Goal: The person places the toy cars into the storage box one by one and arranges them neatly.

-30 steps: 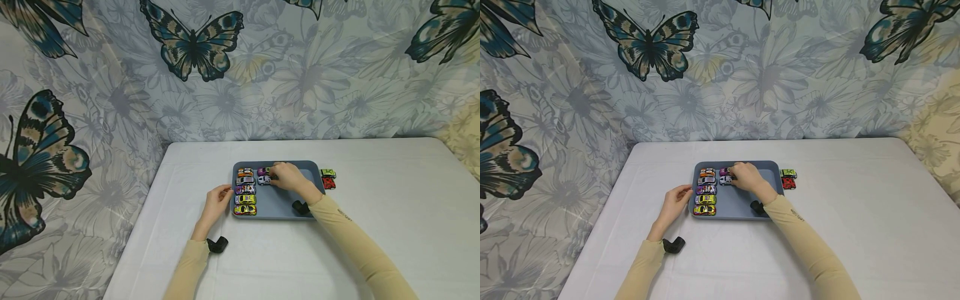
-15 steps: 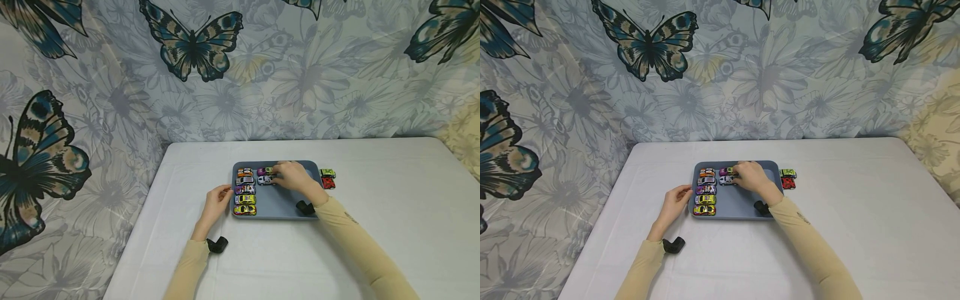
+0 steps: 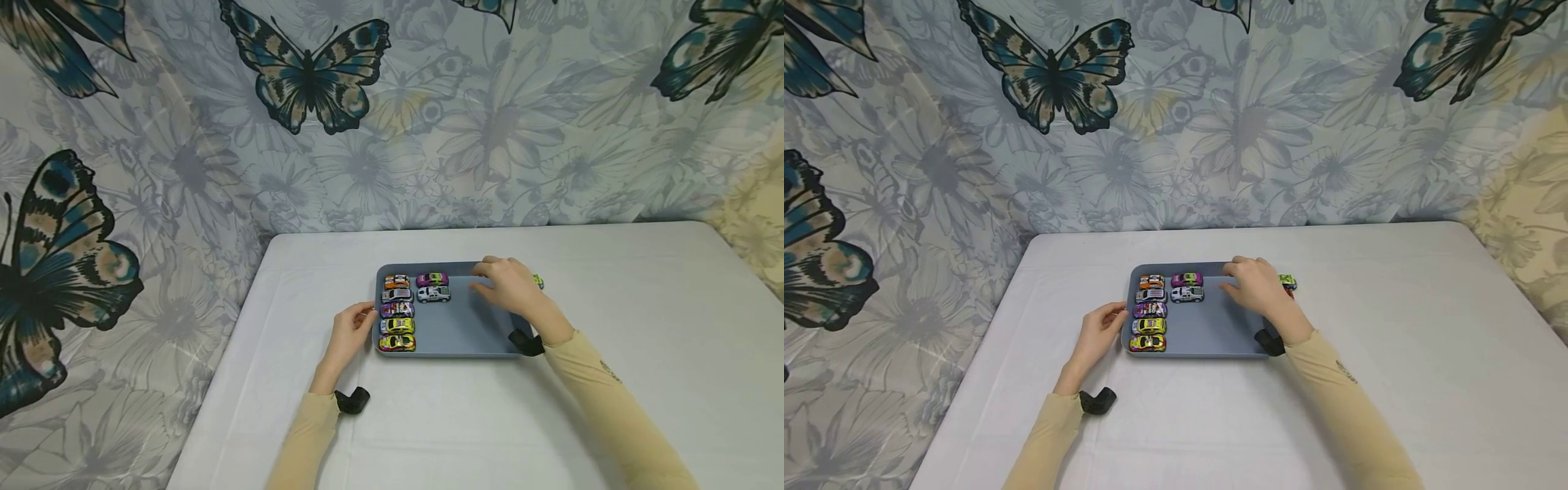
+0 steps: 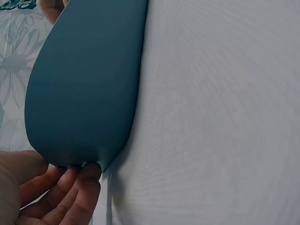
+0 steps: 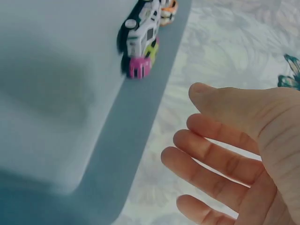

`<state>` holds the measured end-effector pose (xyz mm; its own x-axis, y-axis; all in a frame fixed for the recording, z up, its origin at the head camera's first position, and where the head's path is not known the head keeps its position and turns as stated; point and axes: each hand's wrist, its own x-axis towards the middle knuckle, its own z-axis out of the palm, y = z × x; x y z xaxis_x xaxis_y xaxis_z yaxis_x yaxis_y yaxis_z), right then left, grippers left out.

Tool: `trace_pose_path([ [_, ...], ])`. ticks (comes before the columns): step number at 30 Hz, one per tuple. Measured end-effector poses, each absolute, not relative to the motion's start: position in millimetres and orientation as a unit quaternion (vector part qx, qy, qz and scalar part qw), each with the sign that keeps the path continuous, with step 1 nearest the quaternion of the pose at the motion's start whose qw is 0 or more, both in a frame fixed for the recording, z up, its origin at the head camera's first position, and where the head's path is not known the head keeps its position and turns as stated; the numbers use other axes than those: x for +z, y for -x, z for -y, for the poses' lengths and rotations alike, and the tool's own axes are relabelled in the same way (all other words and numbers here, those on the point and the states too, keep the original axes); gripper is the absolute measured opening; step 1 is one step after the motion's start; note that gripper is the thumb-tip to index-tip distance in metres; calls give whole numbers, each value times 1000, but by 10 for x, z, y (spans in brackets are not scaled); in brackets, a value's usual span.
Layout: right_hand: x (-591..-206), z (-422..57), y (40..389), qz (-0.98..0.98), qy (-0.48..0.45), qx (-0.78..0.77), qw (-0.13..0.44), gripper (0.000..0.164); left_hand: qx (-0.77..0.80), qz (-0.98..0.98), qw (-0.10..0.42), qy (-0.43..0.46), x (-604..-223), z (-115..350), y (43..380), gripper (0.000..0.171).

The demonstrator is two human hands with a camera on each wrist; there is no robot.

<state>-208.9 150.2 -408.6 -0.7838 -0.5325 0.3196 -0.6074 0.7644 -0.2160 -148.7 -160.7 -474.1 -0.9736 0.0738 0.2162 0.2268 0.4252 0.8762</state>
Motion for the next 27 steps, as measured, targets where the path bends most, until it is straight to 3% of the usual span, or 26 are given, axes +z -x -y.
trace_pose_path([
  [17,-4079,-2154,1923,942,-271,165,110,19,-525,846,66,67,-4740,1608,1486,26],
  [27,-4193,-2401,1942,954,-245,161,67,23,-524,846,69,67,-4744,1589,1488,25],
])
